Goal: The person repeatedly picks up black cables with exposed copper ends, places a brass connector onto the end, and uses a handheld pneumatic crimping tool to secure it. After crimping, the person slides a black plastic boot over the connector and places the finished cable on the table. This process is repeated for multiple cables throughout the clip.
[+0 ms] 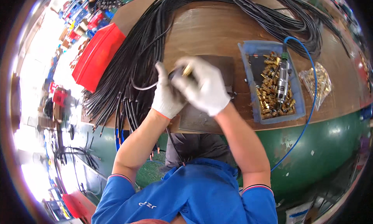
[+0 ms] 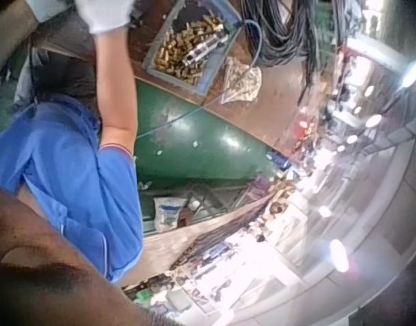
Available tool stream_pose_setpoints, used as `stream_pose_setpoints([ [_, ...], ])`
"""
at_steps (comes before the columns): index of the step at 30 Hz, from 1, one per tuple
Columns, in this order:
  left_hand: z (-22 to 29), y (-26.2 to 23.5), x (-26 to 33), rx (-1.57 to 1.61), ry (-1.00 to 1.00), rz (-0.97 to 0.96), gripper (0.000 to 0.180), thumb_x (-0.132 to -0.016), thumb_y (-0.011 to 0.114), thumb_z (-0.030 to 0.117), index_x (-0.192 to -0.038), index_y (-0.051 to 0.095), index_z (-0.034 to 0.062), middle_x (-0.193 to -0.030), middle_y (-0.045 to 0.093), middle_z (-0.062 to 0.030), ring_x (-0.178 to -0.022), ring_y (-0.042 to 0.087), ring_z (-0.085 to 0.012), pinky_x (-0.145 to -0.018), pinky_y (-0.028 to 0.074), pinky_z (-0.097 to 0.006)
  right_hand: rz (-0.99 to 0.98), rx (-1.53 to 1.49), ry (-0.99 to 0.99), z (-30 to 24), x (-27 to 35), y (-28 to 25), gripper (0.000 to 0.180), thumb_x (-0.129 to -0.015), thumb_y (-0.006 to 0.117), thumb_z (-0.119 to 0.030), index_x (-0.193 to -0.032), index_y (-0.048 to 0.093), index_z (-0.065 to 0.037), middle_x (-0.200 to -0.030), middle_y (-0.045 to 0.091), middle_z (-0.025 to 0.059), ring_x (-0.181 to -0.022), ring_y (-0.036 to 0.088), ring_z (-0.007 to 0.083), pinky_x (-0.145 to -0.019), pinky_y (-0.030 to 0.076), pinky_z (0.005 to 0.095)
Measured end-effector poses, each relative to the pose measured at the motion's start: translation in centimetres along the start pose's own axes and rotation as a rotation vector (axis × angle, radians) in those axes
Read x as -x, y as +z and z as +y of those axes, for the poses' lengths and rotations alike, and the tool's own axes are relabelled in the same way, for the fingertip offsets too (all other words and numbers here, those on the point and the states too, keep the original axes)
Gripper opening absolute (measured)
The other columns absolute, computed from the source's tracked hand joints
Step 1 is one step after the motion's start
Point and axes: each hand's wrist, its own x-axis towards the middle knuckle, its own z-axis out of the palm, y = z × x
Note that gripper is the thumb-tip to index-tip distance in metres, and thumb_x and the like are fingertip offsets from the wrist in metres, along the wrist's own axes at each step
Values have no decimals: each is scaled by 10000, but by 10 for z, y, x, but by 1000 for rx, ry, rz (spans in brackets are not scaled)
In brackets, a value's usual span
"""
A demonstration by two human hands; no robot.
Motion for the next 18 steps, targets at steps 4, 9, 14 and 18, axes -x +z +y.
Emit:
stream_pose_setpoints([
  [4, -8, 6, 18, -454, 6, 9, 530, -1132, 569, 483, -1358, 621, 7, -951, 717, -62, -778, 676, -179, -724, 557, -341, 505, -577, 651, 95, -83, -31, 543, -997, 741, -168, -1437, 585, 109, -1188, 723, 116, -985, 715, 166, -907, 592, 320],
  [9, 59, -29, 71, -962, 483, 124, 352, -1125, 569, 226, -1328, 625, -56, -927, 715, -88, -759, 670, -159, -748, 555, -304, -17, 298, 628, 104, -42, -7, 701, -966, 728, -400, -1518, 577, 7, -1400, 676, 272, -1261, 687, 399, -1112, 518, 444],
  [14, 101, -76, 96, -1291, 599, 291, 263, -1084, 622, 99, -1303, 669, -39, -1024, 719, -72, -881, 676, -136, -829, 571, -306, -171, 763, 248, 45, 21, 24, 373, -952, 721, -309, -1259, 733, -97, -1203, 757, 214, -1192, 687, 406, -1037, 534, 500],
  [18, 94, -82, 112, -1844, 781, 80, 173, -949, 710, 5, -1117, 751, 11, -1044, 771, -139, -998, 755, -283, -908, 586, -390, -434, 446, -13, -12, 45, 55, 168, -936, 689, -277, -934, 743, -118, -820, 747, 172, -790, 745, 388, -720, 598, 523],
])
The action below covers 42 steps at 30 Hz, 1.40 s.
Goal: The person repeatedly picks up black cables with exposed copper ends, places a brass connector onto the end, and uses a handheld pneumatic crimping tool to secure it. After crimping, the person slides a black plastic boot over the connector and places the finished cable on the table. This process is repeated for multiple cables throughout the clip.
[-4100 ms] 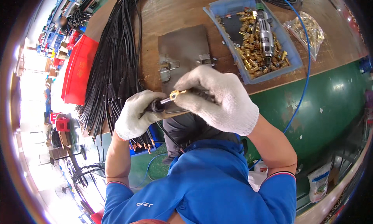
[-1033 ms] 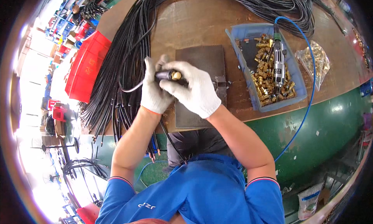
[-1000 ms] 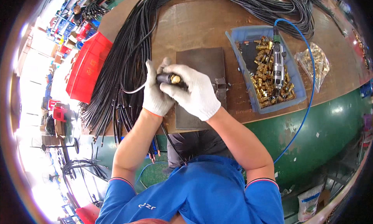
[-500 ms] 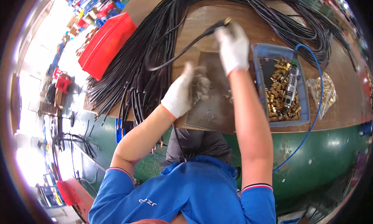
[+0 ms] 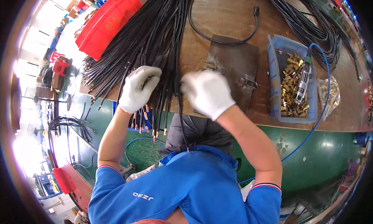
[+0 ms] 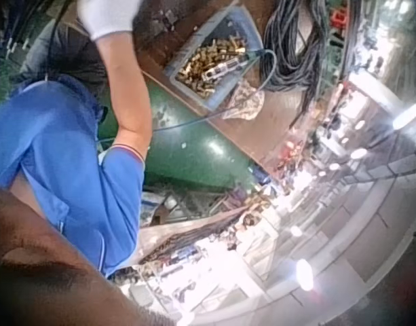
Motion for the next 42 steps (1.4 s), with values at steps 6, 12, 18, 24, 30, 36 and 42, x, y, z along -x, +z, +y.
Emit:
stream_pose_setpoints([
  [6, -4, 13, -3, -29, 209, -2, 195, -883, 723, -26, -1060, 755, 49, -1042, 767, -121, -1011, 739, -341, -931, 576, -447, -807, 138, -66, -64, 64, 34, 256, -1001, 615, -329, -1096, 708, -110, -832, 766, 137, -756, 776, 332, -647, 597, 505],
  [12, 15, 13, -11, 16, 648, -312, 227, -825, 794, 138, -1038, 732, 93, -1114, 730, -92, -1163, 688, -357, -1080, 525, -558, -728, -65, -6, -58, 87, 42, 243, -992, 584, -208, -1174, 684, -83, -921, 750, 202, -806, 760, 391, -691, 601, 537],
  [18, 21, 1, -23, -46, 850, -506, 287, -816, 797, 244, -1060, 731, 110, -840, 628, -46, -857, 676, -284, -1007, 553, -506, -671, -166, -82, -50, 56, -28, 280, -1050, 557, -200, -1313, 651, -215, -995, 717, 156, -807, 735, 373, -675, 597, 499],
  [24, 27, -38, -49, -138, 756, -392, 324, -755, 866, 287, -1005, 739, 125, -693, 541, -33, -721, 620, -310, -806, 552, -438, -148, -70, -111, -39, 26, -71, 353, -914, 828, -229, -1190, 648, -106, -856, 728, 103, -709, 743, 328, -604, 589, 431],
  [30, 7, -67, -46, -186, 658, -312, 246, -701, 859, 171, -912, 759, 95, -679, 538, -44, -684, 602, -294, -898, 574, -479, -110, 195, -263, -17, 13, -61, 278, -920, 811, -326, -1062, 698, -116, -710, 654, 51, -610, 704, 261, -543, 539, 396],
  [36, 11, -38, -20, -352, 502, -432, 232, -818, 803, 203, -1020, 775, 92, -718, 619, -98, -758, 644, -338, -895, 527, -479, -199, 325, -274, 3, 6, -31, 184, -987, 668, -299, -927, 662, -125, -735, 692, 52, -638, 734, 256, -557, 560, 402],
  [42, 42, 33, -19, -224, 201, -562, 275, -977, 706, 186, -1212, 688, 44, -906, 715, -186, -849, 719, -422, -740, 564, -521, -337, 286, -190, 8, 11, -32, 143, -966, 662, -253, -960, 698, -115, -774, 731, 94, -713, 760, 315, -606, 581, 450],
])
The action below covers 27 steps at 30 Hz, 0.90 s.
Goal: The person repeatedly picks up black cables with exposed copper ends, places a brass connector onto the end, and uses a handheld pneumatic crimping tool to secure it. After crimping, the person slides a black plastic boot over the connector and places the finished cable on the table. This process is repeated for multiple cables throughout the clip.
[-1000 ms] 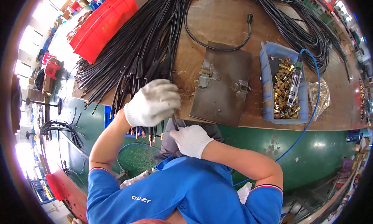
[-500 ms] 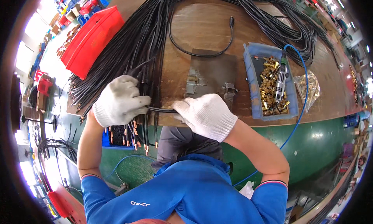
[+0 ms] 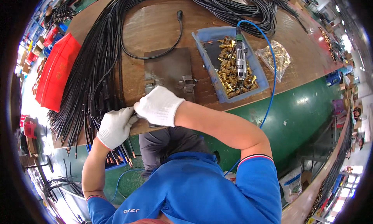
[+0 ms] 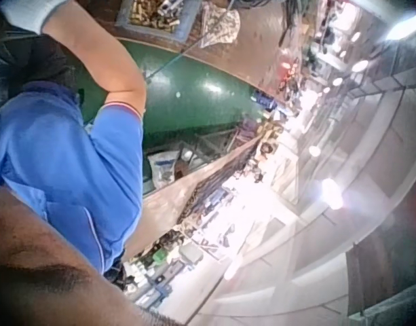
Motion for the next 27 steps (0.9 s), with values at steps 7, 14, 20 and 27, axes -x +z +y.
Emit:
stream_pose_setpoints([
  [7, 0, 7, -16, 32, 83, -16, 216, -970, 716, 160, -1158, 695, 55, -936, 711, -201, -853, 721, -422, -737, 579, -505, -166, -201, 179, 15, 31, -21, 182, -946, 659, -289, -962, 744, -128, -754, 742, 161, -761, 760, 391, -690, 591, 533],
  [14, -19, 4, -8, 66, -28, 72, 219, -984, 712, 182, -1171, 715, 67, -877, 702, -190, -830, 716, -414, -725, 576, -496, 142, 174, 457, 120, 83, -77, 236, -965, 597, -288, -1018, 790, -163, -1022, 792, 116, -908, 779, 373, -784, 633, 517],
  [20, -16, -5, -25, -132, -20, 56, 228, -1013, 692, 261, -1208, 705, 142, -841, 708, -147, -757, 735, -373, -665, 577, -491, -290, 522, 748, 226, 104, -63, 299, -972, 580, -180, -1203, 754, -105, -1186, 766, 197, -1105, 744, 389, -962, 595, 500],
  [27, -41, 0, -29, 67, 15, 188, 240, -1014, 676, 208, -1200, 707, 59, -983, 739, -199, -886, 738, -416, -776, 593, -503, -412, 395, 805, 247, 92, -68, 301, -916, 609, -162, -1140, 783, -59, -1155, 773, 242, -1129, 733, 426, -991, 584, 495],
])
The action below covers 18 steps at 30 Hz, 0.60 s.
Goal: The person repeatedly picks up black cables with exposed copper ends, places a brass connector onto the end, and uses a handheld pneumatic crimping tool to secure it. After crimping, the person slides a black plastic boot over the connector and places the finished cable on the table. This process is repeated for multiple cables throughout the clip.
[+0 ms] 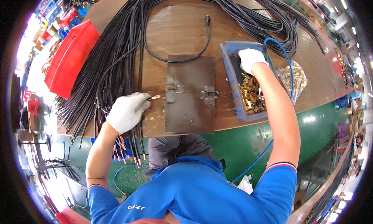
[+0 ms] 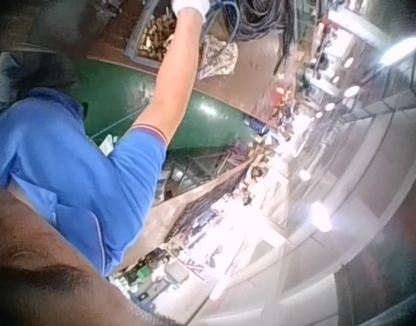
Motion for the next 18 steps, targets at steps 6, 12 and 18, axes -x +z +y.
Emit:
stream_pose_setpoints([
  [6, 17, 6, -12, 151, -32, -10, 315, -1011, 666, 146, -1316, 702, 74, -1049, 748, -228, -949, 737, -424, -821, 595, -496, 458, -817, 56, -8, 43, -14, 311, -1019, 640, -187, -1288, 726, -56, -1081, 789, 159, -939, 758, 277, -859, 609, 413],
  [12, 16, 11, -11, 230, -25, 40, 375, -1004, 673, 113, -1378, 701, 98, -1016, 741, -225, -935, 728, -425, -814, 589, -473, -14, -2105, -40, -132, 108, -33, 334, -997, 681, -110, -1300, 696, 31, -1105, 755, 92, -879, 715, 169, -742, 579, 298],
  [18, 19, 8, -13, 302, -40, 86, 381, -997, 679, 106, -1376, 717, 104, -952, 721, -226, -887, 716, -421, -794, 577, -471, -196, -2368, -70, -201, 115, -3, 360, -950, 746, -47, -1298, 692, 32, -1107, 745, 87, -923, 705, 178, -811, 565, 313],
])
